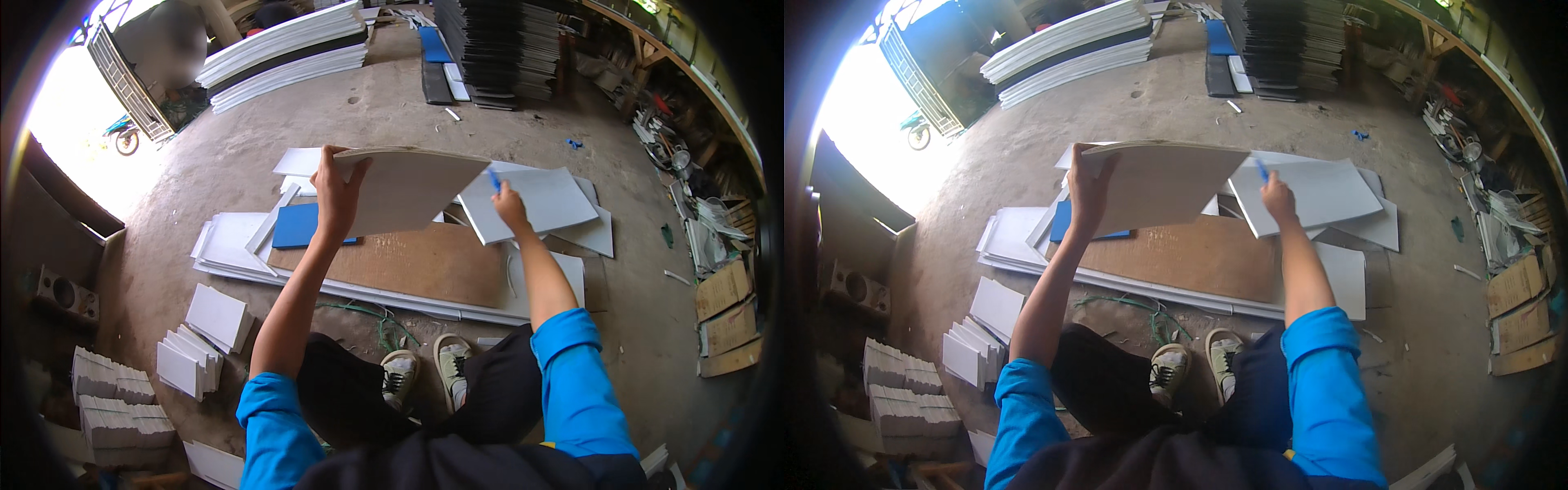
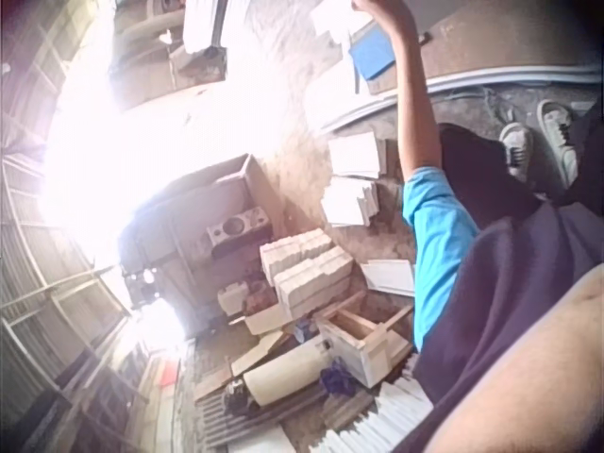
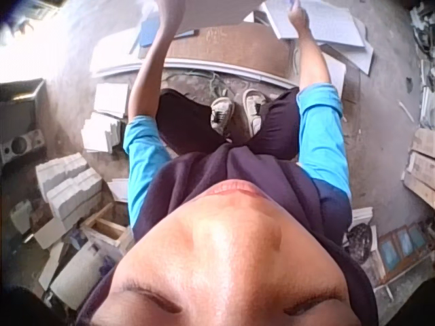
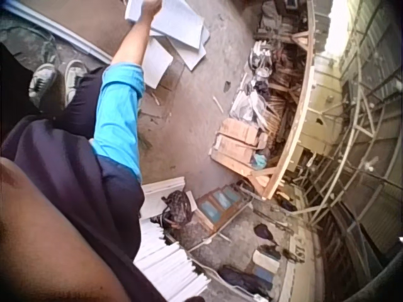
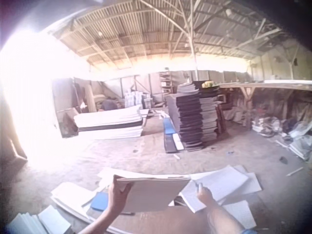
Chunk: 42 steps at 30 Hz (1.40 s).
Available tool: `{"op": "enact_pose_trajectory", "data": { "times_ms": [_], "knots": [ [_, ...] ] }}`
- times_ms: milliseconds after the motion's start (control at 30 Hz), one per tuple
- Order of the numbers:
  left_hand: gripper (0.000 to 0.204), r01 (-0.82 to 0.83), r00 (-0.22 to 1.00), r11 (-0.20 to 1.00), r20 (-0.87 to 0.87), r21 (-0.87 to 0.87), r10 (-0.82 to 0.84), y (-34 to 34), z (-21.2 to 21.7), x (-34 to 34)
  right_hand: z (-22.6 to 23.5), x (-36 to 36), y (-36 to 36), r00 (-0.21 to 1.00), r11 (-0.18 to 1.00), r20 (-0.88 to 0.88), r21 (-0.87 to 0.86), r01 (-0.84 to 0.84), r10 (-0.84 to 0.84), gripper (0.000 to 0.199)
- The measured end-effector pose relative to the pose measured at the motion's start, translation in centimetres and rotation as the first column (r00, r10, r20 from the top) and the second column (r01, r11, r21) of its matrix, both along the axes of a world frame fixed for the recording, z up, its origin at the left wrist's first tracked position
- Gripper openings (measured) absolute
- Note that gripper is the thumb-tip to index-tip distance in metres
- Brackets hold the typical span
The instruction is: The person uses a utility knife to cut a white foam sheet, using a blue rectangular template as a guide. They repeatedly align the template, score the foam, and snap off the cut pieces, stacking the finished white rectangles on the floor.
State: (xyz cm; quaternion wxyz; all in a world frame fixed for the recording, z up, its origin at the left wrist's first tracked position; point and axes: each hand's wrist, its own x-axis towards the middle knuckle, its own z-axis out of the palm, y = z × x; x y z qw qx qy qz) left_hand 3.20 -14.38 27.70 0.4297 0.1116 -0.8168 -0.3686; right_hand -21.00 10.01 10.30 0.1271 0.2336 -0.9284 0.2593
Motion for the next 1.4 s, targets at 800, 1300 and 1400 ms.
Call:
{"op": "enact_pose_trajectory", "data": {
  "times_ms": [800, 1300, 1400],
  "knots": [
    [0.045, -0.007, 0.973, 0.959, -0.221, 0.283, 0.072, -3.2, -1.7, -0.2, 17.6, 15.4, -1.3, 0.715, 0.715, -0.043, -0.012, -0.699, 0.698, 0.054],
    [0.046, 0.294, 0.92, 0.826, -0.378, 0.481, -0.108, -2.0, -2.1, -2.3, 17.5, 16.2, -1.8, 0.686, 0.686, -0.118, -0.047, -0.726, 0.718, 0.053],
    [0.045, 0.314, 0.904, 0.831, -0.411, 0.46, -0.114, -2.0, -2.0, -2.4, 17.8, 16.3, -1.9, 0.7, 0.698, -0.133, -0.071, -0.713, 0.702, 0.053]
  ]
}}
